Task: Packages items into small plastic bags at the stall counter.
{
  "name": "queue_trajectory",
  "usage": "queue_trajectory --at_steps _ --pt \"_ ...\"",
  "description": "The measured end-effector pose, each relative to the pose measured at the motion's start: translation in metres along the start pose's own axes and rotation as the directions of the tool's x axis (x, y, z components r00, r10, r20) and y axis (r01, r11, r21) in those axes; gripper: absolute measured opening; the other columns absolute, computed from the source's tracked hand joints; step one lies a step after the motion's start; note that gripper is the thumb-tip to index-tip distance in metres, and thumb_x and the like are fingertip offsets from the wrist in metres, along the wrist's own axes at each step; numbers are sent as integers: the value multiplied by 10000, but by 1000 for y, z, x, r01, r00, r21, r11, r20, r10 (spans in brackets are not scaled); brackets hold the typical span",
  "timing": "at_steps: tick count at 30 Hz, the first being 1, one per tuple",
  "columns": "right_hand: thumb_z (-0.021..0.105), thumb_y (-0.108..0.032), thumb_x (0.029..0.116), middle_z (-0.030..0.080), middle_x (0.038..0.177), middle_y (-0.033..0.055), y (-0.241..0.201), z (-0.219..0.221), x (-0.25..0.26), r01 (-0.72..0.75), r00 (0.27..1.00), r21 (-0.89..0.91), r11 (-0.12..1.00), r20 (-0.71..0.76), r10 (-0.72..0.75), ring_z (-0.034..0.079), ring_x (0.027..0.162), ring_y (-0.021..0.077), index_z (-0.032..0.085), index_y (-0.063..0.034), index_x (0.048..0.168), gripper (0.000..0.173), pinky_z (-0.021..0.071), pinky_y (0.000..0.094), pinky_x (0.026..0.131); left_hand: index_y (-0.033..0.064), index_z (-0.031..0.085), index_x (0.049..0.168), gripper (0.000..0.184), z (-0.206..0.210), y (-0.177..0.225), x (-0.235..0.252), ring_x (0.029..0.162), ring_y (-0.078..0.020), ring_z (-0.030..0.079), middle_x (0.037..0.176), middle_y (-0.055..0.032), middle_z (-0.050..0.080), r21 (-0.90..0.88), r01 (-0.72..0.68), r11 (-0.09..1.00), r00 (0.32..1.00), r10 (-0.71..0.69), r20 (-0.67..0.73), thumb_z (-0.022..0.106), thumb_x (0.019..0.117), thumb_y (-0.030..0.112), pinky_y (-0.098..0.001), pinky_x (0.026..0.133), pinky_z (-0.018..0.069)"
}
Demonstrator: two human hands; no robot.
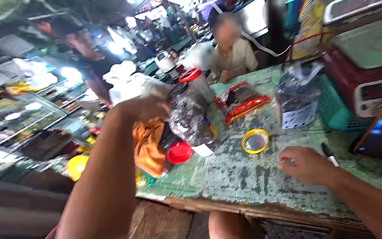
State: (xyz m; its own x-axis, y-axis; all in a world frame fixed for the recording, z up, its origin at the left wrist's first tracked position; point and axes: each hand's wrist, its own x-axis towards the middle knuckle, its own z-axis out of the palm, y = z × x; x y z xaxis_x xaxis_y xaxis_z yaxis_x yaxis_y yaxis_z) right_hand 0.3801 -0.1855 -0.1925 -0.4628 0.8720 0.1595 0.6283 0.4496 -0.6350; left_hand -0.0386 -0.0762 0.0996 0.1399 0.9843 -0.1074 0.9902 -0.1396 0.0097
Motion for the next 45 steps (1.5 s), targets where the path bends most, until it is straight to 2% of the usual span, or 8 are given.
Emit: queue_trajectory --at_steps 4,9,14,21,26,38,42,45 --pt "616 -367 1013 701 1119 110 -1 -3 -3 -22 998 10 1000 53 21 677 1049 250 711 -65 1125 335 545 475 951 36 753 1008 142 14 -1 11 693 -264 674 806 -130 713 -102 5 995 995 -15 -95 645 1020 129 -508 712 576" --pt "624 -364 1009 706 1110 100 -1 -3 -1 -27 998 -5 1000 61 27 684 1041 237 715 -74 1134 329 549 458 952 35 749 971 116 22 -5 46 908 -437 686 916 -212 719 40 -30 999 963 40 -266 765 925 140 -727 854 503" --pt "634 -360 1004 704 1090 93 0 -5 -1 -50 998 0 999 39 50 683 1025 221 717 -76 1130 322 552 442 945 65 747 934 27 33 3 58 888 -392 684 902 -175 719 51 -37 998 970 48 -237 729 926 83 -678 824 518" --pt "630 -345 1007 701 1095 97 -4 -2 0 -66 995 -5 998 76 66 677 1036 225 713 -72 1127 310 543 448 949 27 712 844 423 27 10 29 796 -302 663 807 -142 685 -61 -54 997 990 45 -132 571 1065 359 -584 790 519" --pt "642 -336 1000 712 1098 127 -9 -4 0 -60 997 -37 998 49 61 690 1030 261 728 -59 1131 318 554 483 947 -10 735 1017 373 28 31 3 1048 -418 662 1049 -229 707 -17 1 1000 985 -4 -172 740 957 358 -676 965 478" --pt "656 -343 984 718 1049 41 -1 3 -1 -70 998 -45 997 -9 70 699 966 169 737 -121 1081 255 587 402 886 45 740 1075 433 43 12 40 1068 -385 663 1083 -208 706 20 -40 999 985 43 -168 731 933 454 -656 945 492" --pt "653 -342 990 715 1056 45 0 0 -4 -76 997 -46 996 -8 76 693 979 168 732 -112 1087 262 579 399 899 49 647 1331 616 56 5 48 1366 -374 507 1468 -198 531 -13 -98 995 976 94 -196 789 888 453 -629 1113 407" --pt "649 -333 991 712 1059 51 -1 0 -4 -64 998 -42 997 -3 64 692 982 171 727 -105 1091 261 577 392 901 38 614 1383 677 60 7 47 1416 -369 468 1519 -187 503 10 -68 998 979 69 -192 775 897 481 -629 1144 374"
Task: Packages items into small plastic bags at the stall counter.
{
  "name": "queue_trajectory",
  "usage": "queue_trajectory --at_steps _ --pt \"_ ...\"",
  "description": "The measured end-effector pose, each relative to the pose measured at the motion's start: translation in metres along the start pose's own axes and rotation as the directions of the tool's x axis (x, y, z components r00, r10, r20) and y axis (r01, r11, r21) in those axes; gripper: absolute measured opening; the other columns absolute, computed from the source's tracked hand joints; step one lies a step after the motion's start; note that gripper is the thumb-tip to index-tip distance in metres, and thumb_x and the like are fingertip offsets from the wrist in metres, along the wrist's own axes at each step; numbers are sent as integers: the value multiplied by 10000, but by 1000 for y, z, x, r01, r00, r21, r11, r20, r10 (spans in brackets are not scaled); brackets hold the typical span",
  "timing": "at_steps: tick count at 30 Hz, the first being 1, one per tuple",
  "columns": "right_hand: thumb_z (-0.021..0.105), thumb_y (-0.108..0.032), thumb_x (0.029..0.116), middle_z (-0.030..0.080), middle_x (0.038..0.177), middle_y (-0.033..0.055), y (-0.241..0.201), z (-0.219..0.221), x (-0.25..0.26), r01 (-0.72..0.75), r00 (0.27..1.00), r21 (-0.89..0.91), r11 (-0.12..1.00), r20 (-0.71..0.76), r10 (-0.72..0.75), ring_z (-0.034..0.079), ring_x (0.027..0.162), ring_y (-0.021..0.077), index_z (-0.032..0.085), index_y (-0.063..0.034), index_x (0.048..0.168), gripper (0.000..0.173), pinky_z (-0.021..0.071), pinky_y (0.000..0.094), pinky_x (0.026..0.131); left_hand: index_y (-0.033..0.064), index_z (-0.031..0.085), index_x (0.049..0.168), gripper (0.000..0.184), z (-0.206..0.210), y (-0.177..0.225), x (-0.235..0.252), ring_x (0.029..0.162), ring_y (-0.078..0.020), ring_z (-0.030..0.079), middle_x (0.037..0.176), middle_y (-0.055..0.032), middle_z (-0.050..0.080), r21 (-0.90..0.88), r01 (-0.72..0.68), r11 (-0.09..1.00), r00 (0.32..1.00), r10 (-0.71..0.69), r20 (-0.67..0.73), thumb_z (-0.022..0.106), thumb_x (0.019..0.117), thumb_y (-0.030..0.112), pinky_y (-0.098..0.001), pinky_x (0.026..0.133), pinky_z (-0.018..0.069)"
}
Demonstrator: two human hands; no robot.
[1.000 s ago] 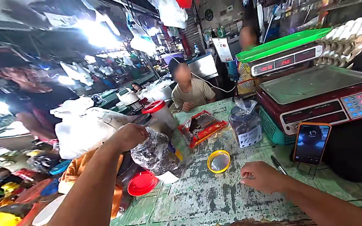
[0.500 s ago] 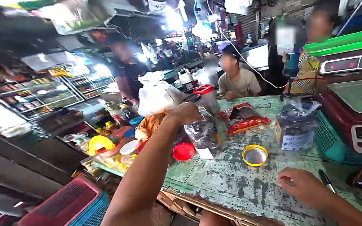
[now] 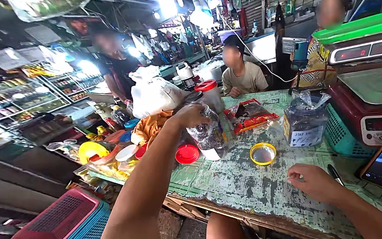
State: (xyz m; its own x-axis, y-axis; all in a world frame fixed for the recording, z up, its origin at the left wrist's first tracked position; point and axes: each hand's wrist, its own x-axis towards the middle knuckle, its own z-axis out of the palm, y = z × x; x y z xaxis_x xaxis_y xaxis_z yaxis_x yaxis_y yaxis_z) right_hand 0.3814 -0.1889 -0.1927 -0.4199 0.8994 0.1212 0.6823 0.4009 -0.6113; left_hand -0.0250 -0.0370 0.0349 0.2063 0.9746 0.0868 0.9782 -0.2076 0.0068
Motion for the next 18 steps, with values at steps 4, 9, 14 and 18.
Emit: queue_trajectory --at_steps 4,9,14,18 --pt "643 -339 995 710 1060 48 -2 -1 1 -9 1000 0 1000 12 9 689 985 168 727 -106 1091 266 574 392 900 9 627 1347 656 2 1 -5 1343 -412 528 1435 -232 561 9 61 998 998 -60 -30 728 930 505 -656 1107 398" --pt "631 -350 1006 702 1075 47 -2 -1 1 -31 998 -10 999 52 31 682 997 169 721 -115 1107 271 569 392 901 33 609 1369 695 1 3 -2 1309 -435 551 1362 -254 607 48 67 997 996 -69 52 672 944 579 -689 1093 385" --pt "629 -356 1003 704 1070 41 -1 0 1 -33 997 -12 999 62 34 684 980 164 723 -121 1096 270 572 396 891 -4 641 1274 648 -8 13 19 1159 -447 620 1183 -279 663 24 113 993 975 -115 191 619 979 573 -695 997 432" --pt "626 -361 1003 705 1067 50 1 2 2 -11 998 -20 1000 56 12 686 973 173 723 -112 1091 282 575 398 884 16 567 1380 603 -11 22 27 1199 -417 605 1244 -265 646 -67 161 985 948 -135 287 607 1010 490 -660 1030 428"
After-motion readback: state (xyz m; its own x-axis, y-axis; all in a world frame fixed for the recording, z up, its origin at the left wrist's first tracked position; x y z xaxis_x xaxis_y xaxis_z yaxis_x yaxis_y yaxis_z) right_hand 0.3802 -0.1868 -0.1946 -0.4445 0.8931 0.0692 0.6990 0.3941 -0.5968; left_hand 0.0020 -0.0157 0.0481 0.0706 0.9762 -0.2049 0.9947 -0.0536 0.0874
